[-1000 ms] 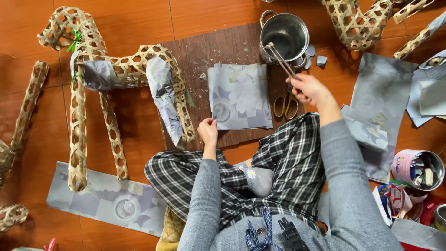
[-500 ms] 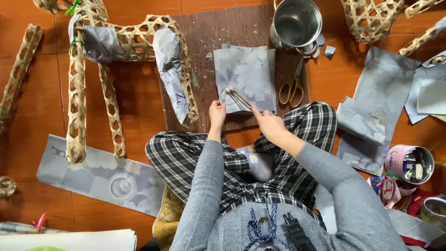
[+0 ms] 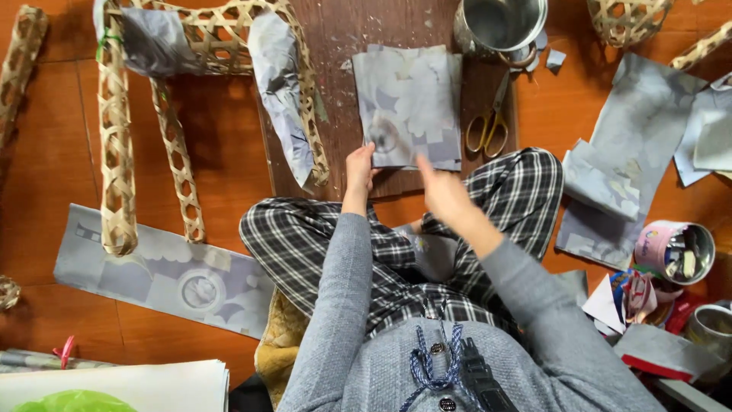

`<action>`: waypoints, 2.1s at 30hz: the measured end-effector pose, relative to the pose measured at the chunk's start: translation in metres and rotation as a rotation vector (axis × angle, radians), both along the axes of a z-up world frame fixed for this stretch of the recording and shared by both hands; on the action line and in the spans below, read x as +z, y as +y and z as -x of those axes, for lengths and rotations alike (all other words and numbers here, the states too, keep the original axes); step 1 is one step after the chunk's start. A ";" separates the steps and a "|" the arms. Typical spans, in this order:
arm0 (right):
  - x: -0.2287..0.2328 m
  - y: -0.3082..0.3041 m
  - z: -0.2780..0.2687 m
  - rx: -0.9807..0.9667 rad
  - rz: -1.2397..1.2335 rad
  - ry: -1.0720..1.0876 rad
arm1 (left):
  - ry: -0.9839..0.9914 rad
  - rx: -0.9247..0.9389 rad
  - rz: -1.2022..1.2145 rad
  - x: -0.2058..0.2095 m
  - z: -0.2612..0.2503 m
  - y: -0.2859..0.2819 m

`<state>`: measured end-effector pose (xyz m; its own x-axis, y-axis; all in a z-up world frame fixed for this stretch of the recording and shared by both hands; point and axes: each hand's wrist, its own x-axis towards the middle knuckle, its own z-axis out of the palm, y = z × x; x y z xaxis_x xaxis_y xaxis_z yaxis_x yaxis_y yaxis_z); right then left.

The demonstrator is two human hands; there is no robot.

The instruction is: Wrapping a woven bamboo giraffe frame with paper strips

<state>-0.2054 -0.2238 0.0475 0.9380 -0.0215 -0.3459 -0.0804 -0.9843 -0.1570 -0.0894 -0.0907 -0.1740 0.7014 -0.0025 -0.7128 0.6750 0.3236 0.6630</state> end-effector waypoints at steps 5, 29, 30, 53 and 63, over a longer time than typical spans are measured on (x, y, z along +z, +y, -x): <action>-0.022 -0.020 0.071 -0.181 -0.052 0.343 | -0.029 -0.035 -0.142 -0.044 0.004 0.002; -0.053 -0.084 -0.116 -0.353 0.092 -0.023 | -0.103 -0.088 -0.256 -0.050 0.005 0.006; -0.010 -0.078 -0.115 -0.347 0.019 -0.013 | -0.090 -0.075 -0.261 -0.046 0.005 0.008; -0.049 -0.026 -0.063 -0.233 -0.012 -0.087 | -0.116 -0.079 -0.318 -0.041 0.005 0.004; -0.087 -0.013 -0.141 -0.132 0.009 -0.286 | -0.063 -0.074 -0.196 -0.026 0.006 0.003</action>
<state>-0.0640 -0.2370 -0.0395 0.9861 -0.1517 -0.0675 -0.1617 -0.9697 -0.1829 -0.0953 -0.0873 -0.2002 0.7477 0.0783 -0.6594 0.6473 0.1352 0.7501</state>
